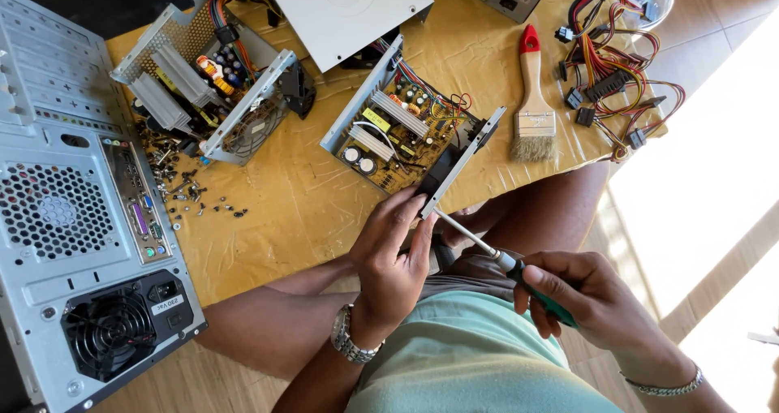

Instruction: Disassembling a computer power supply unit by unscrewing the fan and internal circuit board from the metal casing.

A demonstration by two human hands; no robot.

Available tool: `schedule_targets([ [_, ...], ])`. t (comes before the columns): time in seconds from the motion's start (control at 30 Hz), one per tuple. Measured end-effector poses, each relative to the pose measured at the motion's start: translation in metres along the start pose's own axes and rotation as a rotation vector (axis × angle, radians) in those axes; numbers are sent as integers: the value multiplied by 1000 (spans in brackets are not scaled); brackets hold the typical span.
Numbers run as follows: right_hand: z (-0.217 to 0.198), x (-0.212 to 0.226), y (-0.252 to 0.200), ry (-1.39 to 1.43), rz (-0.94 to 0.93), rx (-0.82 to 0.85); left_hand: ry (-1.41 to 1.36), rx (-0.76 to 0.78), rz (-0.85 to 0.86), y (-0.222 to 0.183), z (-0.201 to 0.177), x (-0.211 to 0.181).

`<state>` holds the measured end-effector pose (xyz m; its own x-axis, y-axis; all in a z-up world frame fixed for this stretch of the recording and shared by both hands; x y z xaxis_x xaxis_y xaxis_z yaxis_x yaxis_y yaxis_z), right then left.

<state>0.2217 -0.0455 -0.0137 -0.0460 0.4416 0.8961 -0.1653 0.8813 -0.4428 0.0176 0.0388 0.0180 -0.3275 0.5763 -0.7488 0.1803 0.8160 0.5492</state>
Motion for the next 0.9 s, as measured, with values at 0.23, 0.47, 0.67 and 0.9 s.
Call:
schedule_targets([
  [0.23, 7, 1, 2, 201, 54, 144, 13, 5, -21, 3, -3, -3],
  [0.47, -7, 4, -3, -17, -45, 58, -61, 112, -160, 1, -4, 12],
  [0.67, -11, -26, 4, -362, -177, -92, 110, 194, -96, -1, 11, 13],
  [0.9, -6, -19, 7, -547, -347, -263, 268, 109, -113, 5, 11, 5],
])
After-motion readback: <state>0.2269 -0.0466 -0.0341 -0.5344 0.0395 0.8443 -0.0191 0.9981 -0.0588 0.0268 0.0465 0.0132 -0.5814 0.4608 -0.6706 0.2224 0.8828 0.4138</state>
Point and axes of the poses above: each hand's wrist, its own y-axis towards the middle knuckle, its own z-axis out of the palm, x = y × z, the point moved 7 cm from there along y, towards the middle knuckle, and after that the axes turned 4 degrees about -y, right-handed, at the moved point
